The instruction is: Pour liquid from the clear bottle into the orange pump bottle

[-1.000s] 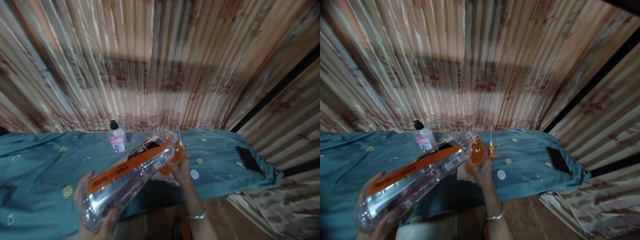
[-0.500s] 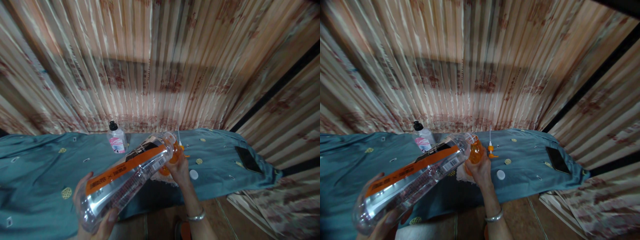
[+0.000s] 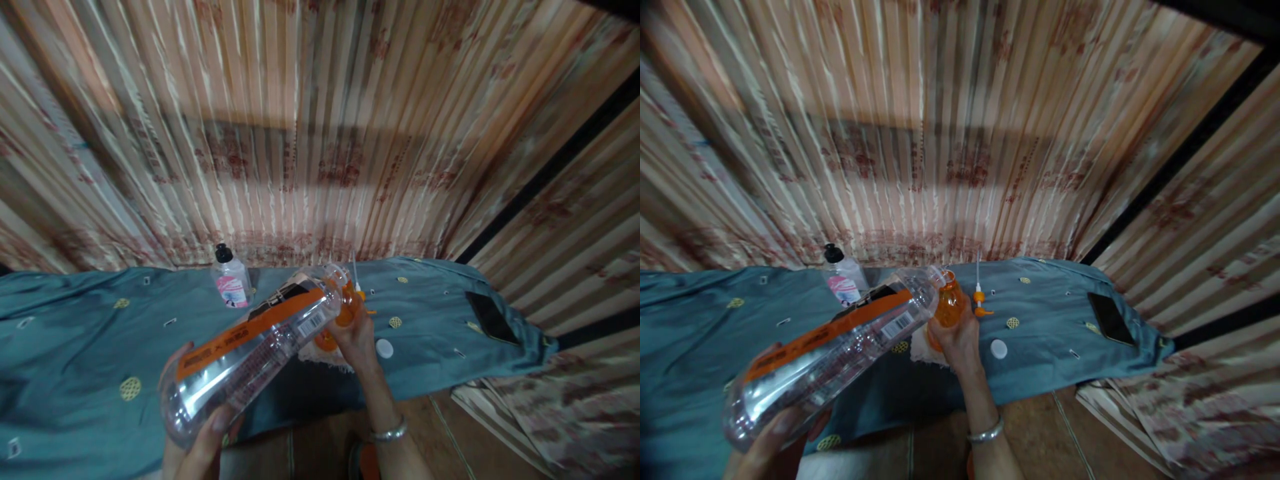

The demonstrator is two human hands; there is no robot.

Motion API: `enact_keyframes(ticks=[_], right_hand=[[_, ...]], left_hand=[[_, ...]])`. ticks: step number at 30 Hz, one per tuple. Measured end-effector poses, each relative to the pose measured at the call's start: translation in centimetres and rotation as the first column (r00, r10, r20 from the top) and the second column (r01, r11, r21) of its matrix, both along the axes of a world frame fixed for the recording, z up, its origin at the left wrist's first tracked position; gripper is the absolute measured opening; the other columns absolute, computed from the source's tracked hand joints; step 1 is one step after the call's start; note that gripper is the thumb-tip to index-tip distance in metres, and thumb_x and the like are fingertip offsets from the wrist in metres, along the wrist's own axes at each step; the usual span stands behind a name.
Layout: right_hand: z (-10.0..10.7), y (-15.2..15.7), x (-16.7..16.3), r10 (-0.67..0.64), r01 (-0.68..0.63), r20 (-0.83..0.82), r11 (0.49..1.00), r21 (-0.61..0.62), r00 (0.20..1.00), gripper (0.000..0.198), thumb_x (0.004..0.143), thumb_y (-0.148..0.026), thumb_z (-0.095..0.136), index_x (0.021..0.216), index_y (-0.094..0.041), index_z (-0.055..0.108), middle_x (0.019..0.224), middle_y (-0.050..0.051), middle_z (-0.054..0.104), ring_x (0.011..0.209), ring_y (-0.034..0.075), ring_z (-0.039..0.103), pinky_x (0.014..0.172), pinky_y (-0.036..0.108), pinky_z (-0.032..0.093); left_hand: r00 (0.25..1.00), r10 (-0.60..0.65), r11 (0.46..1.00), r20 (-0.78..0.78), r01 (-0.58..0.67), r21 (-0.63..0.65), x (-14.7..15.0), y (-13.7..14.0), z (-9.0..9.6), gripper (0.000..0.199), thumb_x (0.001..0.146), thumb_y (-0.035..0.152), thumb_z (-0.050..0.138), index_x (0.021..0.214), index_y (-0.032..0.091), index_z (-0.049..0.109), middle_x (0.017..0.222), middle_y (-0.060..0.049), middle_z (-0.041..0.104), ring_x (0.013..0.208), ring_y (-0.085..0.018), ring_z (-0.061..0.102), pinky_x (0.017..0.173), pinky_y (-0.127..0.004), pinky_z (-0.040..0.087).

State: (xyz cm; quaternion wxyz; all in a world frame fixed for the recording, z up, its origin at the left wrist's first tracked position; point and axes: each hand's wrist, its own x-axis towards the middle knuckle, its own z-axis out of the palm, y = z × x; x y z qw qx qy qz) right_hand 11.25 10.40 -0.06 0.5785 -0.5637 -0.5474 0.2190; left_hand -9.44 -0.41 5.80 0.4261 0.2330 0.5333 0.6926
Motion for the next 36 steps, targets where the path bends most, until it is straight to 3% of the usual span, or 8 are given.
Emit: enact_keyframes(ticks=[3,13,17,26,31,33,36], right_hand=[[0.0,0.1,0.1,-0.014,0.014,0.000,1.000,0.016,1.000,0.054,0.072,-0.035,0.076,0.122,-0.019,0.063,0.098,0.008,0.080,0.098,0.031,0.077,0.085,0.042,0.063],[0.3,0.0,-0.1,-0.012,0.012,-0.011,1.000,0.003,1.000,0.057,0.072,-0.039,0.077,0.123,-0.018,0.064,0.106,0.011,0.080,0.103,0.032,0.077,0.087,0.043,0.063],[0.4,0.0,-0.1,-0.009,0.009,-0.007,1.000,0.006,1.000,0.053,0.073,-0.039,0.075,0.120,-0.017,0.065,0.101,0.011,0.080,0.109,0.034,0.075,0.091,0.045,0.062],[0.3,0.0,-0.2,-0.032,0.032,0.001,0.999,0.010,0.999,0.057,0.073,-0.037,0.075,0.126,-0.018,0.064,0.101,0.009,0.080,0.113,0.033,0.073,0.097,0.046,0.060],[0.0,0.1,0.0,-0.026,0.026,0.006,0.999,0.020,1.000,0.063,0.073,-0.036,0.077,0.132,-0.017,0.063,0.119,0.013,0.078,0.118,0.034,0.071,0.101,0.047,0.058],[-0.1,0.1,0.0,-0.026,0.026,0.007,0.999,0.025,1.000,0.067,0.074,-0.035,0.078,0.136,-0.017,0.060,0.125,0.014,0.076,0.121,0.033,0.070,0.103,0.046,0.058],[-0.1,0.0,-0.1,-0.014,0.014,-0.004,1.000,0.025,1.000,0.072,0.075,-0.036,0.078,0.141,-0.017,0.057,0.130,0.014,0.074,0.122,0.032,0.070,0.105,0.045,0.057]], left_hand=[[0.998,-0.056,0.998,0.013,0.056,0.012,0.5,-0.2,0.7,0.102,0.053,0.050,0.094,0.147,0.036,0.055,0.108,0.000,0.069,0.055,-0.012,0.051,0.044,-0.025,0.045],[0.999,-0.042,0.999,0.022,0.042,0.022,0.7,-0.1,0.8,0.103,0.053,0.051,0.094,0.147,0.036,0.055,0.108,-0.001,0.070,0.057,-0.013,0.053,0.045,-0.025,0.045],[0.999,-0.042,0.999,0.019,0.042,0.023,0.7,-0.2,0.7,0.103,0.055,0.050,0.094,0.148,0.034,0.054,0.106,-0.002,0.069,0.059,-0.014,0.054,0.045,-0.025,0.045],[0.990,-0.049,0.996,0.131,0.038,0.082,0.8,0.4,-0.1,0.090,0.054,0.043,0.097,0.137,0.035,0.062,0.110,-0.002,0.070,0.064,-0.016,0.058,0.042,-0.023,0.043],[0.983,-0.086,0.989,0.165,0.064,0.136,0.7,1.0,-0.9,0.077,0.057,0.043,0.095,0.127,0.028,0.067,0.089,-0.001,0.073,0.054,-0.015,0.058,0.039,-0.021,0.041],[0.976,-0.086,0.992,0.201,0.064,0.109,0.8,1.1,-1.1,0.068,0.058,0.044,0.094,0.119,0.024,0.070,0.083,0.000,0.073,0.056,-0.014,0.060,0.043,-0.020,0.047],[0.962,-0.028,1.000,0.273,0.024,0.016,1.0,1.2,-1.3,0.063,0.054,0.042,0.096,0.110,0.027,0.072,0.091,0.002,0.076,0.069,-0.017,0.068,0.057,-0.024,0.058]])
